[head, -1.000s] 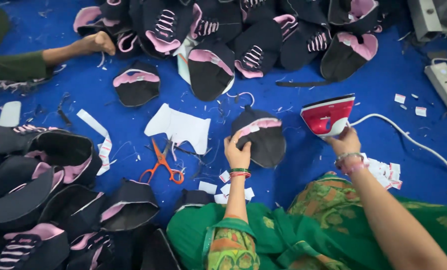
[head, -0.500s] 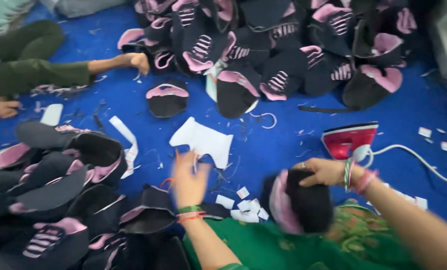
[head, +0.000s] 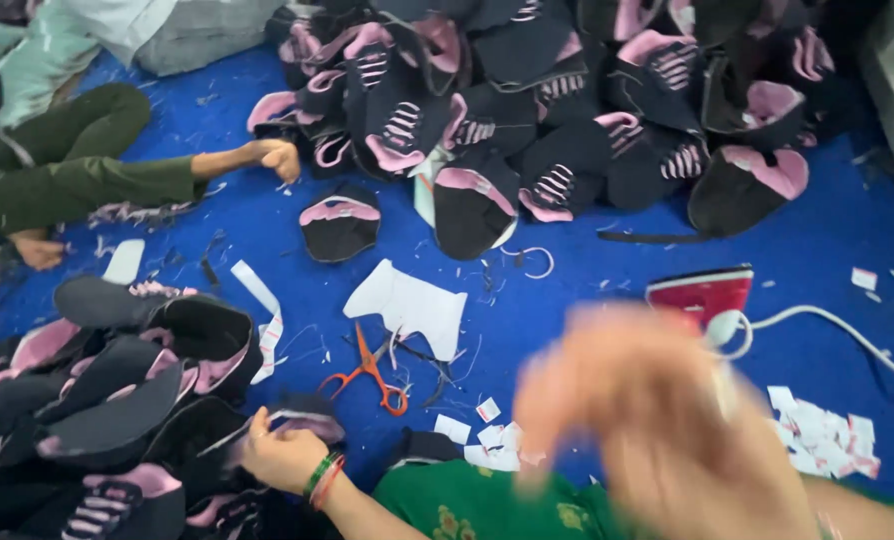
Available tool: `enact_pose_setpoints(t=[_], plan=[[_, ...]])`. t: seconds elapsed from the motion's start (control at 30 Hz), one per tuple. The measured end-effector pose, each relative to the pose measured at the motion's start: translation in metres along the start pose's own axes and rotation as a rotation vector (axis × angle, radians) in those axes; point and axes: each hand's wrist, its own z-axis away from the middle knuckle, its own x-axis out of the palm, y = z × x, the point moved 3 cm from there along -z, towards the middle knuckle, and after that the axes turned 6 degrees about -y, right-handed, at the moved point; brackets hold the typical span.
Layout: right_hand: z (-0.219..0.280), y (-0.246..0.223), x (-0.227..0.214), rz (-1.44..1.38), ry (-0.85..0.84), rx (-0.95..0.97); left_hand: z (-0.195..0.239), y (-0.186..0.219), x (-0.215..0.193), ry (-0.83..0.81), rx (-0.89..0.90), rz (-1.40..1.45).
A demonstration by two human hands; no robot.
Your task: Ironing and smoothing the inner components of shoes during manufacturing.
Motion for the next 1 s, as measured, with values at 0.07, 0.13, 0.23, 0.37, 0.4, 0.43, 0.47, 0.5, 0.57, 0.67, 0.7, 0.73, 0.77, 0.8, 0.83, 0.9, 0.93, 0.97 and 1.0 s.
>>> enact_pose_setpoints(t=[0.07,0.13,0.23,0.37,0.4,0.43,0.47,0.5,0.57,0.67,0.7,0.73,0.77,0.8,0.83,0.9,0.93,0.97,1.0], plan=[[0.004,-0.020,0.005,0.010,0.004,-0.005,0.012,0.048,-0.048,0.257,0.249,0.244],[0.009,-0.036,0.009,0.017,0.013,-0.004,0.035,0.102,-0.080,0.279,0.343,0.338],[0.009,-0.054,0.018,0.020,-0.039,0.004,0.072,0.168,-0.115,0.283,0.509,0.522],[0.010,-0.067,0.019,0.042,-0.092,0.030,0.117,0.212,-0.091,-0.021,0.456,1.017],[0.012,-0.042,0.004,0.039,-0.085,0.038,0.126,0.216,-0.095,-0.029,0.455,1.011],[0.014,-0.020,-0.013,0.062,0.064,-0.060,0.134,0.221,-0.100,-0.029,0.503,1.109],[0.013,0.002,-0.031,0.087,0.197,-0.166,0.139,0.229,-0.103,-0.012,0.550,1.215],[0.018,0.043,-0.063,0.088,0.189,-0.167,0.141,0.232,-0.102,-0.005,0.547,1.218],[0.059,0.131,-0.131,0.261,0.414,0.026,0.147,0.230,-0.094,-0.143,0.371,1.516],[0.096,0.187,-0.132,0.286,0.422,0.203,0.162,0.241,-0.093,-0.160,0.350,1.445],[0.093,0.201,-0.138,0.282,0.429,0.211,0.172,0.244,-0.085,-0.167,0.349,1.436],[0.094,0.213,-0.145,0.326,0.483,0.198,0.185,0.249,-0.076,-0.320,0.445,1.330],[0.095,0.225,-0.151,0.372,0.536,0.184,0.200,0.253,-0.068,-0.470,0.538,1.218],[0.096,0.247,-0.183,0.373,0.539,0.194,0.212,0.247,-0.050,-0.476,0.531,1.213],[0.099,0.266,-0.215,0.508,0.655,0.178,0.225,0.242,-0.032,-0.575,0.536,1.169],[0.099,0.298,-0.273,0.643,0.765,0.161,0.238,0.235,0.002,-0.667,0.541,1.124],[0.105,0.315,-0.297,0.585,0.767,0.305,0.244,0.228,0.015,-0.720,0.587,1.058],[0.113,0.332,-0.320,0.525,0.766,0.448,0.251,0.221,0.029,-0.773,0.631,0.991],[0.130,0.359,-0.346,0.526,0.767,0.467,0.251,0.219,0.032,-0.782,0.617,0.983]])
